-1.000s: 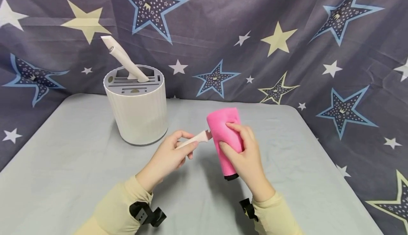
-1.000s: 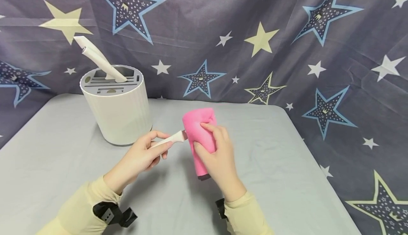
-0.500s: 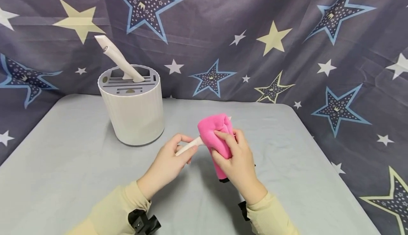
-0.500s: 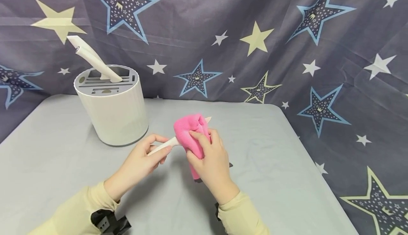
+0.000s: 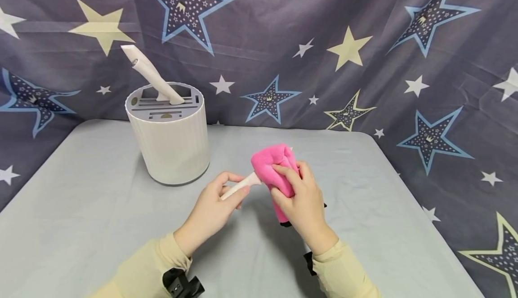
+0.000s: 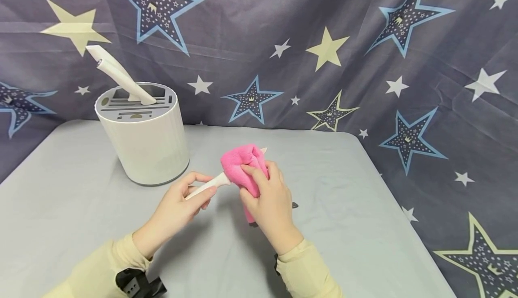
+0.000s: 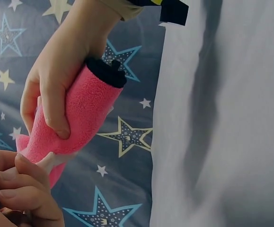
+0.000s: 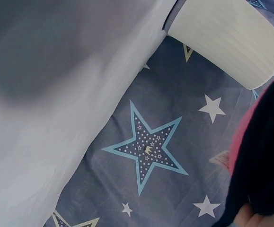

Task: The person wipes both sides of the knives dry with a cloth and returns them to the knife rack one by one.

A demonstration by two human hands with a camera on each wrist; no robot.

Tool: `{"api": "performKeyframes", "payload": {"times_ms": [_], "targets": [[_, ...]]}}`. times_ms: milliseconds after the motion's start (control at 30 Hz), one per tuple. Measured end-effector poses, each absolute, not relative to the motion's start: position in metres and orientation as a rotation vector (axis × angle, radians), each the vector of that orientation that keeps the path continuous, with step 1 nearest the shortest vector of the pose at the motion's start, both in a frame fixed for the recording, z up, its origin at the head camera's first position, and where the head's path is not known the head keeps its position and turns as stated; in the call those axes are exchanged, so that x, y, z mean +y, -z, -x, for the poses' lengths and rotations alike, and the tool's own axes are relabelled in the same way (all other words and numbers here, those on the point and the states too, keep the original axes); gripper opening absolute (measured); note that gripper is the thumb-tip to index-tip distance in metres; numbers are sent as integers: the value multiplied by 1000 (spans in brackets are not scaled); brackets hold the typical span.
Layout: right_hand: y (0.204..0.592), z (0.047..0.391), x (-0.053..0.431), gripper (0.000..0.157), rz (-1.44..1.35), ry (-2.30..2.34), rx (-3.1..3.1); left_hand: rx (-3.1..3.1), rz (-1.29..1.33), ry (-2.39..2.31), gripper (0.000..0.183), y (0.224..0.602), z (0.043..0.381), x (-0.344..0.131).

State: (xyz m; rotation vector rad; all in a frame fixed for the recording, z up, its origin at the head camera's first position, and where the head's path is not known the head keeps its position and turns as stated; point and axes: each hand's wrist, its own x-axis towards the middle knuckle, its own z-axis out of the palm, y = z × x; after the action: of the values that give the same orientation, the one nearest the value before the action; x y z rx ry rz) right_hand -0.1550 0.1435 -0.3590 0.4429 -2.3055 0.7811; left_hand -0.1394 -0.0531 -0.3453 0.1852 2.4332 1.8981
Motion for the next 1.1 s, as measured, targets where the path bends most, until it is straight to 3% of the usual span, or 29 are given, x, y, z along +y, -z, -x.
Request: {"api": "performKeyframes", "payload": {"times_ms": [1100], "targets": [[357,184,157,38,-239,-824,-2313,2400,-170,-1971,21,347,131,-64]]}}
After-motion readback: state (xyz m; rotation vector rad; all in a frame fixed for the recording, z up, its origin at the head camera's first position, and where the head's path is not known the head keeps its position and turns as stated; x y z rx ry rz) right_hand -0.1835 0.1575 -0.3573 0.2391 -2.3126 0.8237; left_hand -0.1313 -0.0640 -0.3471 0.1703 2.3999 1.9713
